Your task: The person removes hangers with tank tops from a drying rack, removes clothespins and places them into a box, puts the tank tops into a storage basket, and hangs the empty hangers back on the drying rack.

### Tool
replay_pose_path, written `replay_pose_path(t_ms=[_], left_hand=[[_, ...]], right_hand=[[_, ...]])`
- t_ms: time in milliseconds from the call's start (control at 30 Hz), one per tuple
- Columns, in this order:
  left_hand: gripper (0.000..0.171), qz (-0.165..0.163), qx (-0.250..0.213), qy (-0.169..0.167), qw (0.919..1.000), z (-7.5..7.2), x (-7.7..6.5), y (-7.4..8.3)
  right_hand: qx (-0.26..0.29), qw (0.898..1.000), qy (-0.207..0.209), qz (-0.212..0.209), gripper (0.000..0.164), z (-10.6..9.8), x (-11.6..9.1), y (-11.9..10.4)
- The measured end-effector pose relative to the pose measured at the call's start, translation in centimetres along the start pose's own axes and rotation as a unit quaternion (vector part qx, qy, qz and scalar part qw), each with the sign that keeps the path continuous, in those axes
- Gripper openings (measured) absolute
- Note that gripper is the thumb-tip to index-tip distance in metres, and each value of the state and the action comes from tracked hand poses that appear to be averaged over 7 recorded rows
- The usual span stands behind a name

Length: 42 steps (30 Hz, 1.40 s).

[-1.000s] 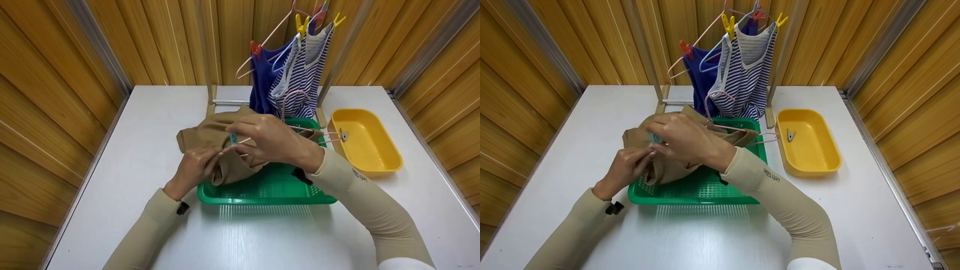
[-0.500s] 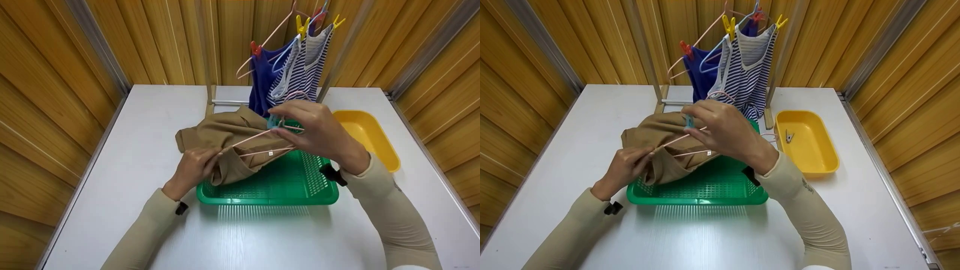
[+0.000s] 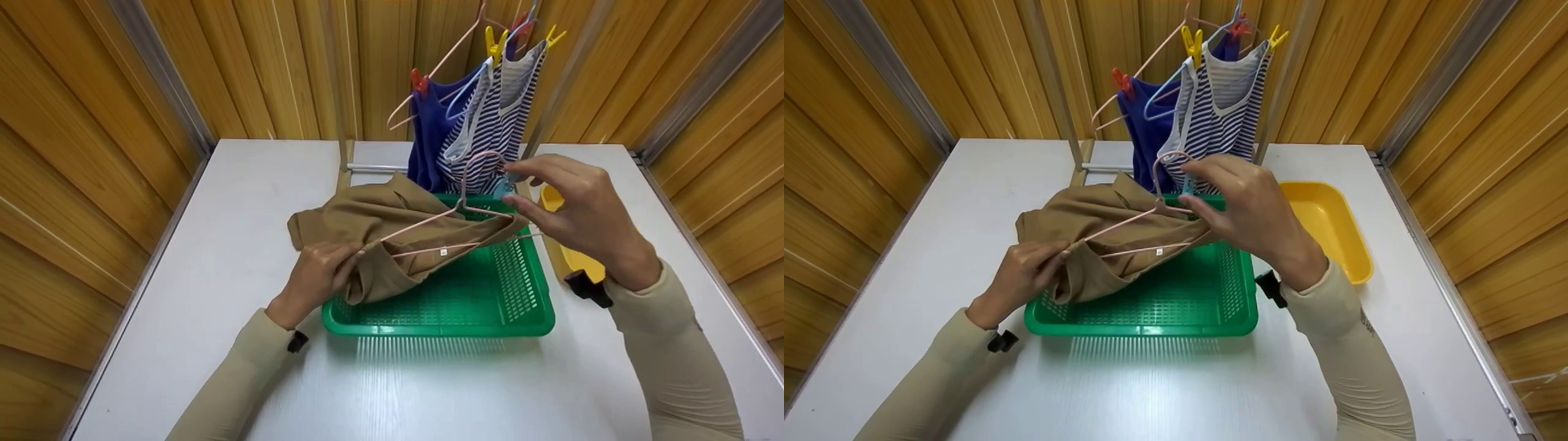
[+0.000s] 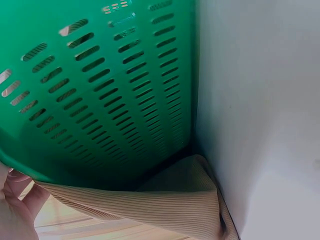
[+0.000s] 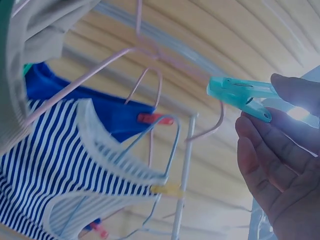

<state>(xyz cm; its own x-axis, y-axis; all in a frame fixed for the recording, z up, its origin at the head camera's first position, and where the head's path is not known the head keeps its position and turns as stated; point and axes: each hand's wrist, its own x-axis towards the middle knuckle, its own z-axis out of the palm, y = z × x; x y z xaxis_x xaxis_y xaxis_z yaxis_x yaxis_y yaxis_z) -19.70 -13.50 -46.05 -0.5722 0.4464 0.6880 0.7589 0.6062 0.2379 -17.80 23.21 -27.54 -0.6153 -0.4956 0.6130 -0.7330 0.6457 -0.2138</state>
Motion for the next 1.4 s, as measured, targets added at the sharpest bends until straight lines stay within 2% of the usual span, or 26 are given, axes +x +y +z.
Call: replay_pose_path(t_ms=[367, 533, 833, 1067, 1400], left_hand=[[0.015, 0.004, -0.001, 0.004, 1.0, 0.1, 0.0, 0.0], [0.018, 0.003, 0.002, 0.005, 1.0, 0.0, 0.0, 0.0], [0.016, 0.004, -0.004, 0.004, 1.0, 0.1, 0.0, 0.0], [0.017, 0.002, -0.003, 0.006, 1.0, 0.1, -0.1, 0.1], [0.017, 0.0, -0.004, 0.005, 1.0, 0.0, 0.0, 0.1]], right_hand=[[-0.037, 0.994, 0.012, 0.098, 0.037, -1.3, -1.9, 4.6], [-0.056, 0.99, -0.001, 0.131, 0.036, -1.6, -2.7, 7.3], [-0.057, 0.977, -0.032, 0.203, 0.04, -1.4, -4.4, 11.6], [-0.075, 0.958, -0.106, 0.254, 0.044, -1.3, -5.3, 14.5], [-0.104, 0.929, -0.205, 0.291, 0.041, -0.3, -6.5, 18.2]])
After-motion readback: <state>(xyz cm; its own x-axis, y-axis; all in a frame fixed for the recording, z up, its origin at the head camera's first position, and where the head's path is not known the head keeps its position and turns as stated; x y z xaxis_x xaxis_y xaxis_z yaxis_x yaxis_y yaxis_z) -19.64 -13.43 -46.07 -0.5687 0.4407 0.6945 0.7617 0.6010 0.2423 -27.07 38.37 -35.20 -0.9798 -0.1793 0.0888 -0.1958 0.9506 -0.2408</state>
